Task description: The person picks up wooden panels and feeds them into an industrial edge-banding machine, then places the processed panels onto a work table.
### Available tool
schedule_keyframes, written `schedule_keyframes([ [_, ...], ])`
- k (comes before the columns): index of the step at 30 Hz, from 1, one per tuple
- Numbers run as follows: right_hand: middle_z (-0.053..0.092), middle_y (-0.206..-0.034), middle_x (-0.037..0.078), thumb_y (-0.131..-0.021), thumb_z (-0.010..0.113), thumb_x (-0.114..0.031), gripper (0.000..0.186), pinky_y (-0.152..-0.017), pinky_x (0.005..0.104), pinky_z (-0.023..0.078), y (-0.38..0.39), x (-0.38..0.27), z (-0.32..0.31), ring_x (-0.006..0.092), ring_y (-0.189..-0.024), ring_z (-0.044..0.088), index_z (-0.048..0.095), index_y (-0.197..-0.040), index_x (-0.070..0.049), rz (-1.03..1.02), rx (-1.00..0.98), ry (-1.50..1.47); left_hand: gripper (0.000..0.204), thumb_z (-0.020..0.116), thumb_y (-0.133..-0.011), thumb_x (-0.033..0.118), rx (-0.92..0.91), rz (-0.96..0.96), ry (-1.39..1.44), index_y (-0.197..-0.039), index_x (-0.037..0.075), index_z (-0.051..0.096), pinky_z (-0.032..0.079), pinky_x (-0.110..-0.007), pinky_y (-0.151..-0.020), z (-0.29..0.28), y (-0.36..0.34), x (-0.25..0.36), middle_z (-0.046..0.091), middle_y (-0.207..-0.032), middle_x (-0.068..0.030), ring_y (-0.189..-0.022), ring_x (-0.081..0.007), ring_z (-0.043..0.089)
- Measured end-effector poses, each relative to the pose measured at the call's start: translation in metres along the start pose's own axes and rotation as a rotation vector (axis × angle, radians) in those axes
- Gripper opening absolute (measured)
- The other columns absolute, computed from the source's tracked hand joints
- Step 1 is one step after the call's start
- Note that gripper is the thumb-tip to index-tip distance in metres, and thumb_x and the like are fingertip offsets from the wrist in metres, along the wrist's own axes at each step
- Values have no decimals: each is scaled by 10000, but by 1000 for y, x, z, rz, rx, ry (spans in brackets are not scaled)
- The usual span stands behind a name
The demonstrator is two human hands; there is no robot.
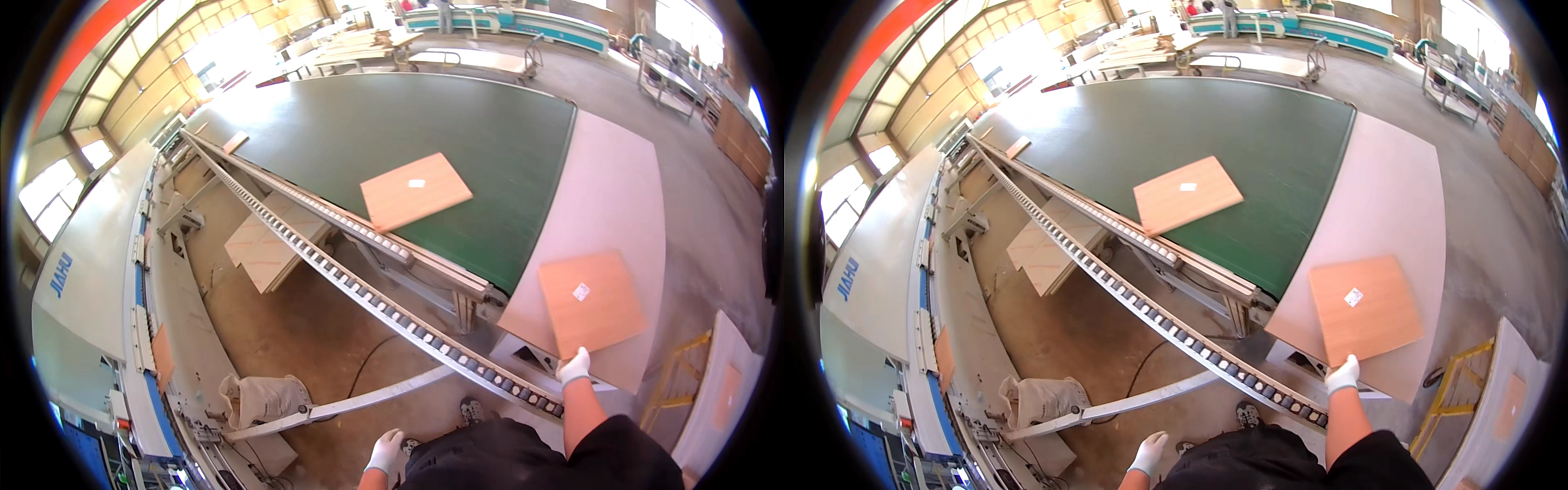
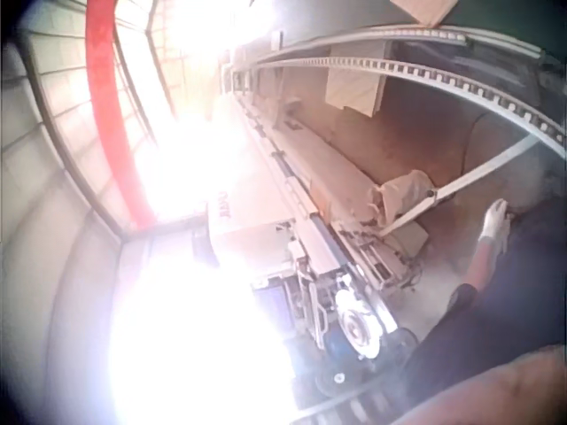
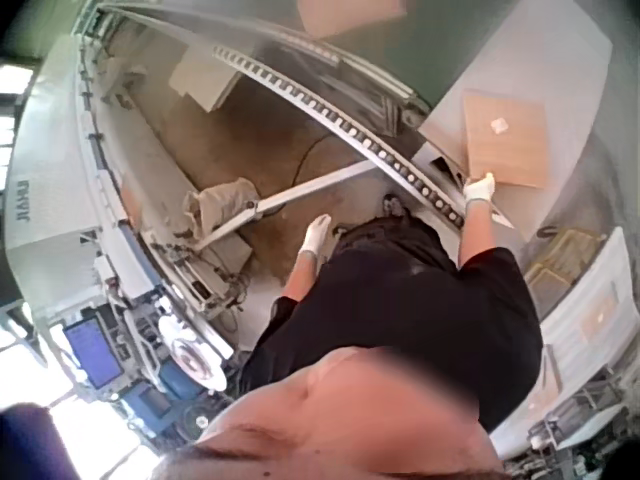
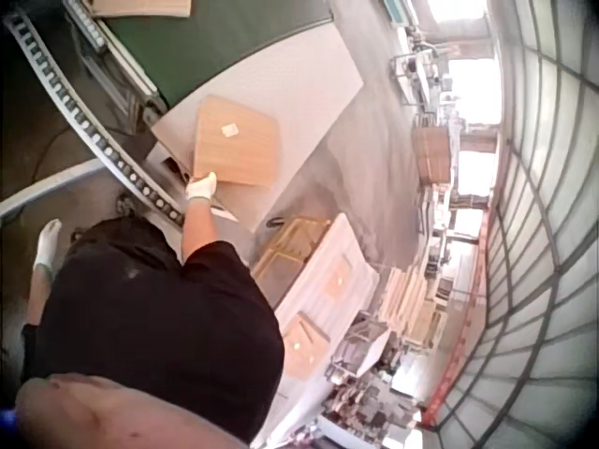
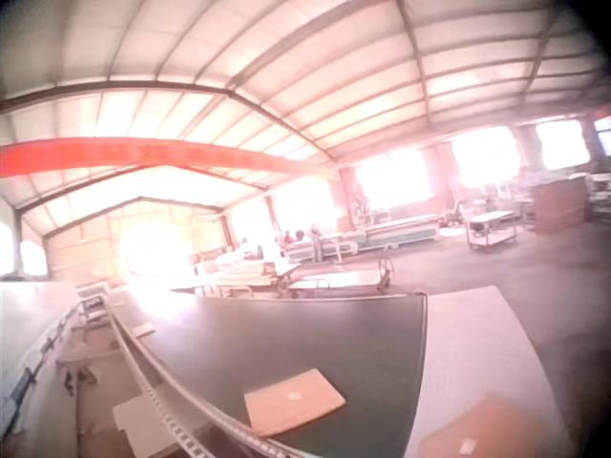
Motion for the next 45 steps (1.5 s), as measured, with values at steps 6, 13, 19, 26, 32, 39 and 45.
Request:
schedule_keyframes([
  [6,480,-697,-44,-937,483,-442,222,-414,248,339,22,-97,56,102,-492,411,515,-949,-222,-148,-247,445,459,520,-976,279,-215,55,444,-1316,-31,523,412,-343,-1035,28,-3,64,596,-1280,-178,-1216,-239,552],
  [13,522,-710,-9,-955,471,-404,270,-406,275,368,134,-140,83,120,-539,463,527,-1043,-155,-344,-492,562,639,533,-979,364,-742,243,737,-1443,-29,340,315,-423,-1127,44,73,190,428,-1450,-179,-1350,-290,407],
  [19,650,-969,47,-828,633,-190,304,-814,340,520,243,-43,91,198,-879,644,600,-1077,-19,-394,-1018,821,738,606,-923,431,-1000,453,730,-1463,13,326,278,-428,-1145,50,126,274,337,-1516,-145,-1383,-290,350],
  [26,698,-1009,105,-849,700,-157,297,-851,322,493,432,152,139,167,-953,631,656,-1084,19,-159,-1744,1564,814,737,-780,482,-594,180,1452,-1410,72,425,294,-489,-1116,-50,62,183,496,-1402,-101,-1311,-296,433],
  [32,677,-1074,160,-834,708,-221,334,-893,381,484,431,234,89,324,-1006,636,660,-1112,-42,-227,-2079,1667,833,786,-742,456,-549,371,1472,-1411,110,430,317,-477,-1095,-91,62,42,472,-1433,-73,-1328,-295,419],
  [39,691,-1064,129,-859,706,-206,325,-901,360,479,438,311,56,236,-1004,637,655,-1120,-18,305,-2156,1767,739,761,-737,251,-179,444,1626,-1385,87,446,369,-499,-1051,-147,153,19,537,-1345,-109,-1248,-321,493],
  [45,682,-1095,69,-846,727,-186,389,-909,328,471,482,360,37,169,-1009,605,632,-1172,5,648,-2111,1796,526,674,-771,157,268,327,1736,-1229,-64,539,446,-456,-987,-184,181,-50,635,-1167,-157,-1097,-319,595],
])
Point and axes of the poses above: each hand's wrist, its own y-axis away from the middle knuckle, its own z-axis out of the palm, x = y × z, the point moved 10 cm from there along -y, towards the middle knuckle
